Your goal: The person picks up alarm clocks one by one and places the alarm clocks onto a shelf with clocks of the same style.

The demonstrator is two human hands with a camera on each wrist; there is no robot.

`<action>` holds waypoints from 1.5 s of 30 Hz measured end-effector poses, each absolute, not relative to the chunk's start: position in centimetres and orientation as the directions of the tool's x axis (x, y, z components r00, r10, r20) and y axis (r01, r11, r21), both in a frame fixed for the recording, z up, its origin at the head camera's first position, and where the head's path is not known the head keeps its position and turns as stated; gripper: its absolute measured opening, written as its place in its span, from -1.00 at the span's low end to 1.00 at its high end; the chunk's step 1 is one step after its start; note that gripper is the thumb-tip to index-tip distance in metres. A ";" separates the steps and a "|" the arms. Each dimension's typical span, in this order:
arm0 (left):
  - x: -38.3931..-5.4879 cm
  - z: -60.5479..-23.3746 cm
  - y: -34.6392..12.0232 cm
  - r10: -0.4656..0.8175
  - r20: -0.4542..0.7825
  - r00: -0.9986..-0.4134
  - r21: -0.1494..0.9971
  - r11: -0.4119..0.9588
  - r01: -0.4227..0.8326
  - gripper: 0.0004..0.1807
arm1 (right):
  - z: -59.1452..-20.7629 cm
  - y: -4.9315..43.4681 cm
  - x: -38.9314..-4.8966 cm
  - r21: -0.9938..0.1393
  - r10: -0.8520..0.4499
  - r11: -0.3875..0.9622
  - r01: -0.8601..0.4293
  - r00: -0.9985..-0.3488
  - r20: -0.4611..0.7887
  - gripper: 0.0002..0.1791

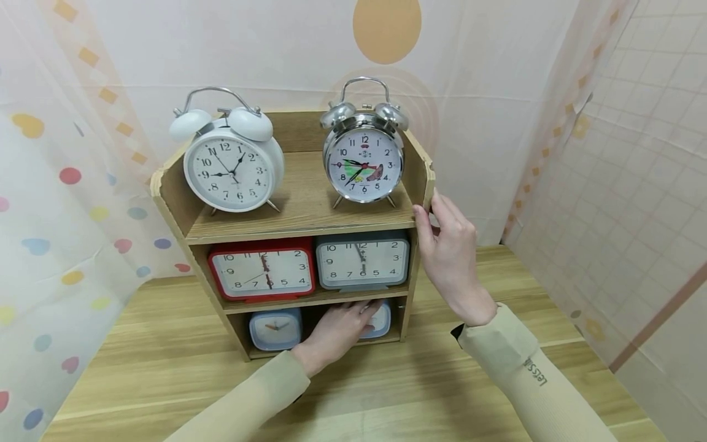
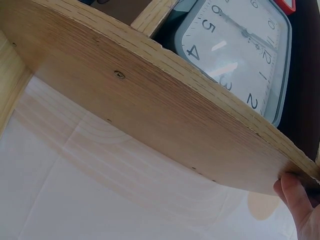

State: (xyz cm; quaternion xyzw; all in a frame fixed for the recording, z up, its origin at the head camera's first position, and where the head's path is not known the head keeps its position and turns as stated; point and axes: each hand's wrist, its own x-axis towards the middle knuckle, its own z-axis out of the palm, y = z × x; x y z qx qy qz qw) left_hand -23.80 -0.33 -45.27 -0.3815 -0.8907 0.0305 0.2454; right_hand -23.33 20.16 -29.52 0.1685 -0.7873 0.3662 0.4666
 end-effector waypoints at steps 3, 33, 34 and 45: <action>-23.7 -45.4 -0.5 0.702 0.436 -0.564 -0.266 0.699 0.664 -0.37 | -29.5 20.1 -23.4 -0.422 0.081 0.672 -0.608 -0.506 0.859 -0.77; -20.9 -46.1 -5.2 0.734 0.611 -0.297 -0.313 0.569 0.760 -0.25 | -30.5 20.9 -22.6 -0.446 0.087 0.692 -0.567 -0.548 0.832 -0.61; -20.8 -46.0 -5.4 0.737 0.610 -0.291 -0.315 0.562 0.765 -0.24 | -30.6 21.0 -22.5 -0.447 0.087 0.692 -0.567 -0.550 0.831 -0.59; -20.2 -45.3 -9.6 0.719 0.669 -0.191 -0.335 0.520 0.786 0.06 | -32.4 22.7 -21.9 -0.452 0.055 0.747 -0.488 -0.632 0.773 -0.48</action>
